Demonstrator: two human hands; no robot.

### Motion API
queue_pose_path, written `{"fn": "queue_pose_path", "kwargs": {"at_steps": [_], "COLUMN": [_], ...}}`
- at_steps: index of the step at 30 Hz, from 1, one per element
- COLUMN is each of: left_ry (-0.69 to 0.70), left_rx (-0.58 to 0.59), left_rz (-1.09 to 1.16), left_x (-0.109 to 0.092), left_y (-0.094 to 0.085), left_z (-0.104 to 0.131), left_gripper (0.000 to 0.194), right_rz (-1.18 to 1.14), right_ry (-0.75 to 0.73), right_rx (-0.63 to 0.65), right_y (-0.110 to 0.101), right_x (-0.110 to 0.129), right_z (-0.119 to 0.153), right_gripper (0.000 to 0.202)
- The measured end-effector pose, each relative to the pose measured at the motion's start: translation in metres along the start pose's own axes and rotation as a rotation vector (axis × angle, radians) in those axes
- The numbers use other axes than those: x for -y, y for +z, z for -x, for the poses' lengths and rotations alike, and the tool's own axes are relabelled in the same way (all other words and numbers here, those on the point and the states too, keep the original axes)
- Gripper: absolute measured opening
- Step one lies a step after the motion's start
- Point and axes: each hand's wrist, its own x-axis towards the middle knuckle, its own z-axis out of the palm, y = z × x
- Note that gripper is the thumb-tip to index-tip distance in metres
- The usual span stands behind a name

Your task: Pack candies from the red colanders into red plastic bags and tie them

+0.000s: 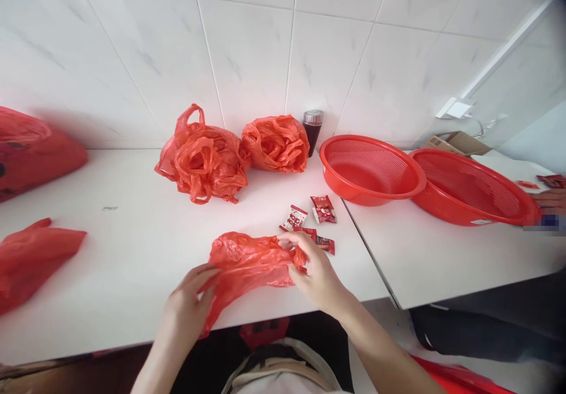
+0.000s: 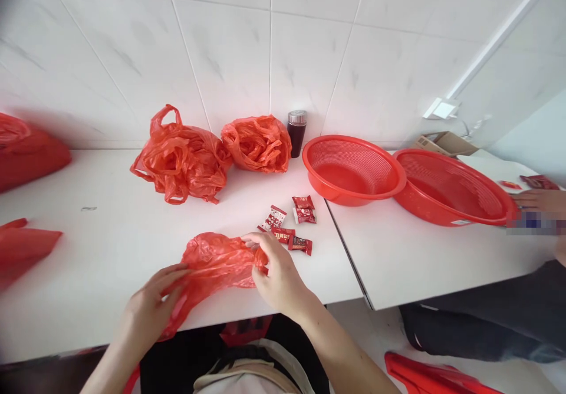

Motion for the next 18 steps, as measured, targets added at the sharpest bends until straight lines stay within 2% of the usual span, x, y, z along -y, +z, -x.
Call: {"fn": "queue_pose_path", "kwargs": {"at_steps": [3,4,6,8,11,13,15,18], "left_ry": [-0.188,-0.233,-0.285,-0.318,-0.342,-0.366,-0.393,-0.402], "left_rx": [-0.195,-0.246,-0.272,-0.239,-0.194,-0.140,-0.073,0.025], "left_rz": [0.162,0.294,0.611,0.841,0.957,0.996,1.018,1.017], "left_x": [0.012,0.012,0.008,-0.001,-0.015,-0.026,-0.041,-0.067], "left_y": [-0.026,-0.034,-0.043,-0.045,-0.036,-0.028,-0.020,-0.016], "left_z": [-0.010,-0.012,-0.014,-0.014,-0.011,-0.008,-0.004,0.005], "left_gripper": [0.025,0.025,0.024,0.028,0.038,0.045,0.051,0.054], "right_rz": [0.100,0.126,0.156,0.160,0.141,0.067,0.006,0.172], "right_ry": [-0.008,0.030,0.140,0.207,0.095,-0.043,-0.151,-0.271], "right_rx": [-0.008,-0.015,0.022,0.116,0.129,0.102,0.200,0.408], "right_y": [-0.016,-0.023,-0.036,-0.047,-0.052,-0.042,-0.022,0.014], "right_x": [-0.020,-0.026,-0.031,-0.023,0.014,0.041,0.056,0.048], "right_z": [-0.001,-0.002,-0.004,-0.006,-0.007,-0.007,-0.008,-0.015], "right_gripper": [0.064,0.063,0.058,0.053,0.048,0.034,0.022,0.023]}}
